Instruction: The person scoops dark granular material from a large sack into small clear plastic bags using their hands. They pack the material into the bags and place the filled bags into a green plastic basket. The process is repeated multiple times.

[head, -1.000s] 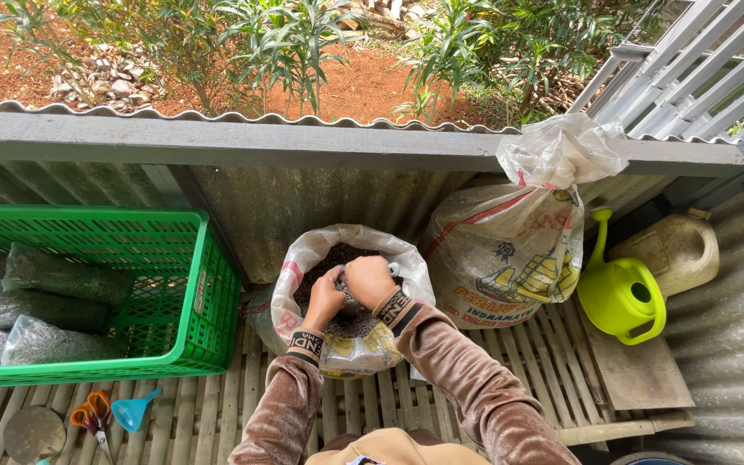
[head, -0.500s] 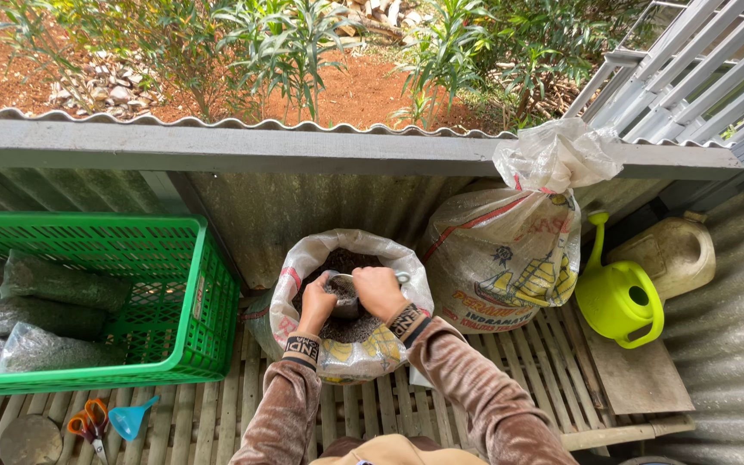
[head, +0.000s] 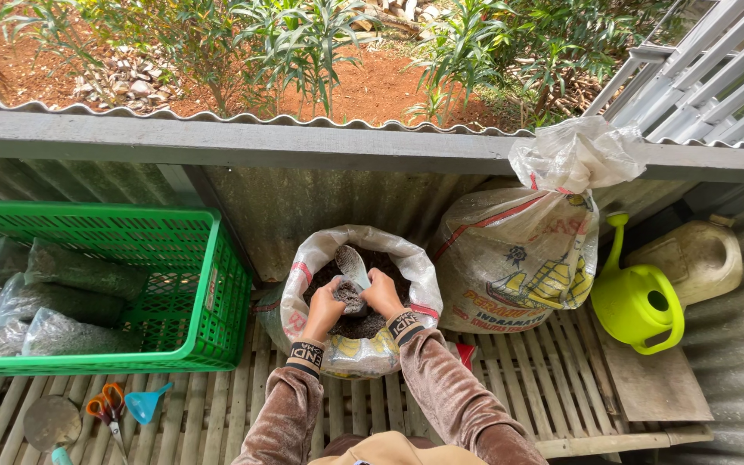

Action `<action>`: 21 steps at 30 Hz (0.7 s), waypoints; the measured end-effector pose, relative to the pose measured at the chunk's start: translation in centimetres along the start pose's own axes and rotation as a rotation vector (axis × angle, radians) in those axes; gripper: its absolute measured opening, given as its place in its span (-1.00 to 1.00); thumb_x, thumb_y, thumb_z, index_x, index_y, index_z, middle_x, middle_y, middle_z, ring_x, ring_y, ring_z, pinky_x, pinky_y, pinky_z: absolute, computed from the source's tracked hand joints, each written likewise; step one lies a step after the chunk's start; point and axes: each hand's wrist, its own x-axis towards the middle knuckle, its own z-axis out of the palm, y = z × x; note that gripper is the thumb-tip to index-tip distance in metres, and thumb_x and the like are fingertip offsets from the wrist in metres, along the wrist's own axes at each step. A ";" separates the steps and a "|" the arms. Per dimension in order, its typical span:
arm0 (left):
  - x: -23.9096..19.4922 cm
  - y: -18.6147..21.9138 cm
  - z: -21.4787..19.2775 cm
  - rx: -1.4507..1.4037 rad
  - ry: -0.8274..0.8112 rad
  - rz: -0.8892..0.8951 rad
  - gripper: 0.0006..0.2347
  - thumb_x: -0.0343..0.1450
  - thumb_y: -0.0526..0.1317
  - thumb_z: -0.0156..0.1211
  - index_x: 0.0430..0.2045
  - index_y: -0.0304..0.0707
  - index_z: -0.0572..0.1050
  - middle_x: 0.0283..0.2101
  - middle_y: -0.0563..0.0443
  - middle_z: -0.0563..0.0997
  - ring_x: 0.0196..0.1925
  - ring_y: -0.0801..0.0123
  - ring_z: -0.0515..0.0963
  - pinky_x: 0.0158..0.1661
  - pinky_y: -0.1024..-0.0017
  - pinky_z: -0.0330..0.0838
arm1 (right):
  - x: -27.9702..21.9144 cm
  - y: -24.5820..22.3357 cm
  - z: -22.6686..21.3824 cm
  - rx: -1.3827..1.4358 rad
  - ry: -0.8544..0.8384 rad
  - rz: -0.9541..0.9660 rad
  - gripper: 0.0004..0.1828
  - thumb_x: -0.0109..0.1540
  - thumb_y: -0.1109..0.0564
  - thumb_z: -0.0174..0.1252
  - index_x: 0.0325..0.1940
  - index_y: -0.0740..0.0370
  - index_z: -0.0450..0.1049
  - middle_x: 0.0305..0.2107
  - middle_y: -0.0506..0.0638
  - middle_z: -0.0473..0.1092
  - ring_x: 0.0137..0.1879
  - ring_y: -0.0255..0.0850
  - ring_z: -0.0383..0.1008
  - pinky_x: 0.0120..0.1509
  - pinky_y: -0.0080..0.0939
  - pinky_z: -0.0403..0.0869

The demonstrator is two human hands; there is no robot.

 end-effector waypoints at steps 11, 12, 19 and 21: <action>-1.1 4.5 -0.5 0.223 0.220 0.224 -0.61 0.24 -0.47 0.03 -0.09 -0.30 0.63 -0.24 -0.40 0.66 -0.13 -0.16 0.66 -0.09 0.12 0.48 | 0.5 -6.0 -4.5 -0.053 -0.053 -0.006 -0.68 -0.02 0.33 0.21 -0.19 0.36 0.42 -0.32 0.29 0.52 -0.11 0.13 0.56 -0.05 0.00 0.47; -1.3 4.8 -0.3 0.225 0.266 0.271 -0.64 0.25 -0.47 0.03 -0.13 -0.32 0.64 -0.22 -0.38 0.66 -0.11 -0.19 0.64 -0.09 0.08 0.47 | 0.6 -6.1 -4.8 0.002 -0.052 -0.014 -0.68 -0.03 0.33 0.21 -0.20 0.36 0.42 -0.33 0.29 0.52 -0.13 0.12 0.58 -0.06 0.00 0.48; -0.4 5.0 -0.4 0.283 0.202 0.229 -0.65 0.24 -0.45 0.07 -0.12 -0.34 0.62 -0.23 -0.38 0.65 -0.11 -0.17 0.64 -0.08 0.09 0.48 | 1.1 -3.9 -4.2 -0.137 -0.070 -0.015 -0.73 0.03 0.34 0.16 -0.18 0.36 0.42 -0.28 0.33 0.51 -0.03 0.25 0.52 -0.04 0.05 0.45; -0.5 4.8 -0.1 0.363 0.161 0.189 -0.69 0.24 -0.43 0.10 -0.17 -0.31 0.66 -0.24 -0.37 0.65 -0.12 -0.15 0.65 -0.07 0.09 0.49 | 0.8 -3.3 -3.8 -0.132 -0.091 -0.003 -0.74 0.03 0.34 0.16 -0.19 0.37 0.40 -0.29 0.34 0.50 -0.05 0.25 0.52 -0.04 0.05 0.45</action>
